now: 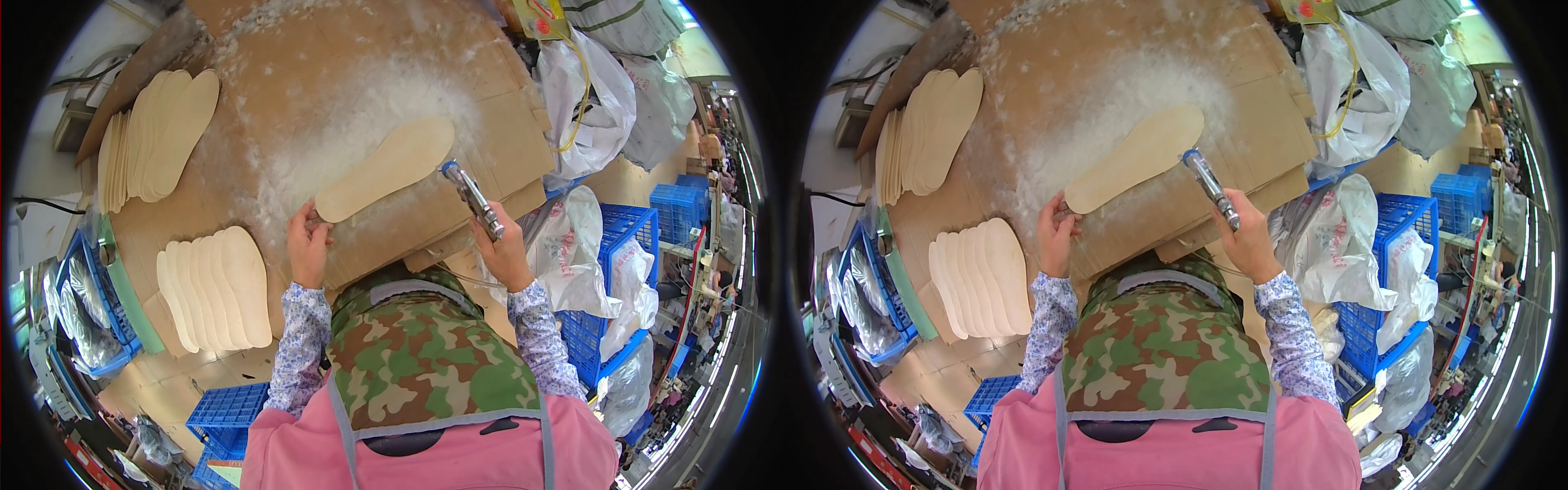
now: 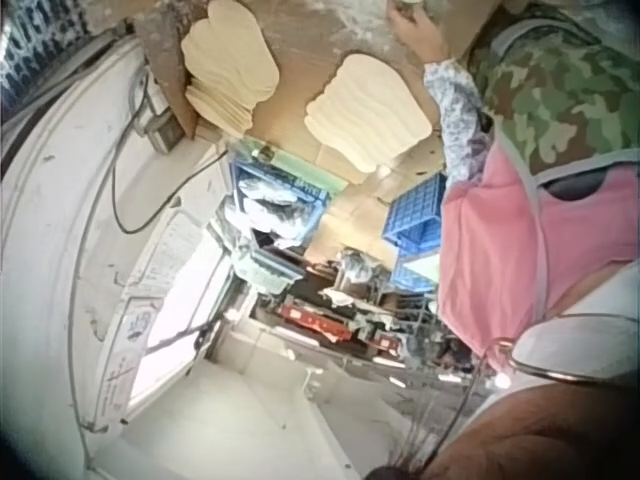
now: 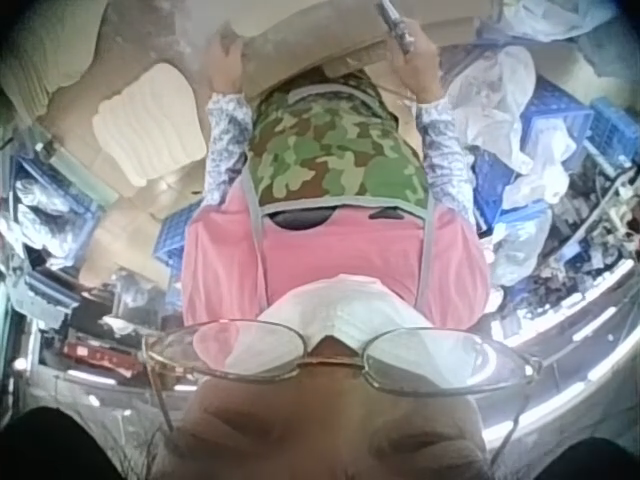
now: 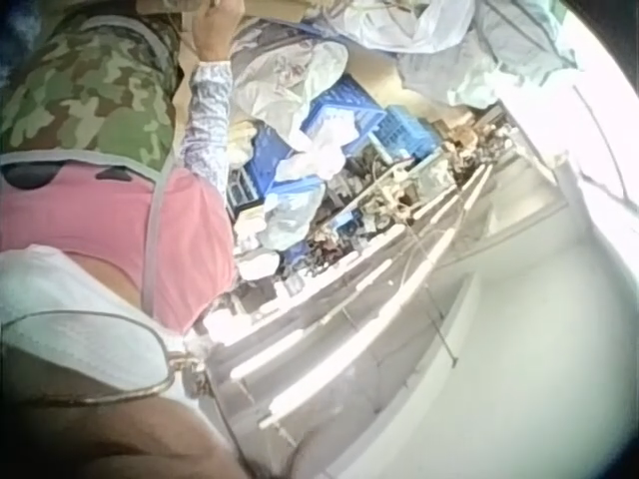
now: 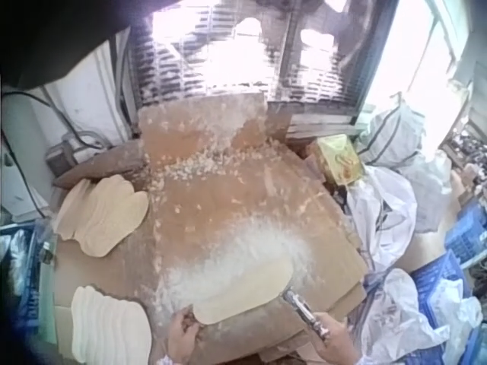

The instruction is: The recorder uses a spray gun to apply glue to a series of shoe insoles in a manufacturing setting.

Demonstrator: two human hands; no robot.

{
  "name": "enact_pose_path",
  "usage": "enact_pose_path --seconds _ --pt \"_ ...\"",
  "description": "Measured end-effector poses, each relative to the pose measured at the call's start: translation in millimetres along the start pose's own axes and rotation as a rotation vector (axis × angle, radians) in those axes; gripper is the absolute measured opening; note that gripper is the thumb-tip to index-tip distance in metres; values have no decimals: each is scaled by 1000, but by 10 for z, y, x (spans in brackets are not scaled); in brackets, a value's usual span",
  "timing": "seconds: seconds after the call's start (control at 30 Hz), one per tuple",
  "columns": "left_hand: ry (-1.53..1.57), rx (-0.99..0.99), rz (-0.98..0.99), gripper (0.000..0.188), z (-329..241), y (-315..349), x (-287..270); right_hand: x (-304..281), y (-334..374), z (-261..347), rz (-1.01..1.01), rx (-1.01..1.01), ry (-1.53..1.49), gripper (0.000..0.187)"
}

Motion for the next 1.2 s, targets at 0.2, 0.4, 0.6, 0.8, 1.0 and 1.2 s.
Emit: enact_pose_path --seconds 0.2,0.4,0.6,0.8,1.0,1.2 --pt "147 -18 -1 51 -38 71 -42 197 196 183 85 -35 -17 25" --pt "200 -38 27 56 -33 87 -97 396 350 327 156 -7 -12 26" --pt "252 -61 31 59 112 63 -137 700 503 585 276 -83 -79 27" --pt "282 -66 30 60 121 52 -123 895 599 787 360 -175 -93 27" --pt "267 -52 34 58 105 35 -87 748 516 608 270 -136 -51 28" --pt "106 -34 9 51 35 -44 -87 265 202 290 39 -78 -3 25"
Point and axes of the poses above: each hand's wrist, its own y-axis away from the middle knuckle, its own x-axis out of the palm, z = x × y, the point moved 6 cm from there along -y, towards the middle knuckle, and after that the axes turned 8 degrees about x, right-handed, at the moved point
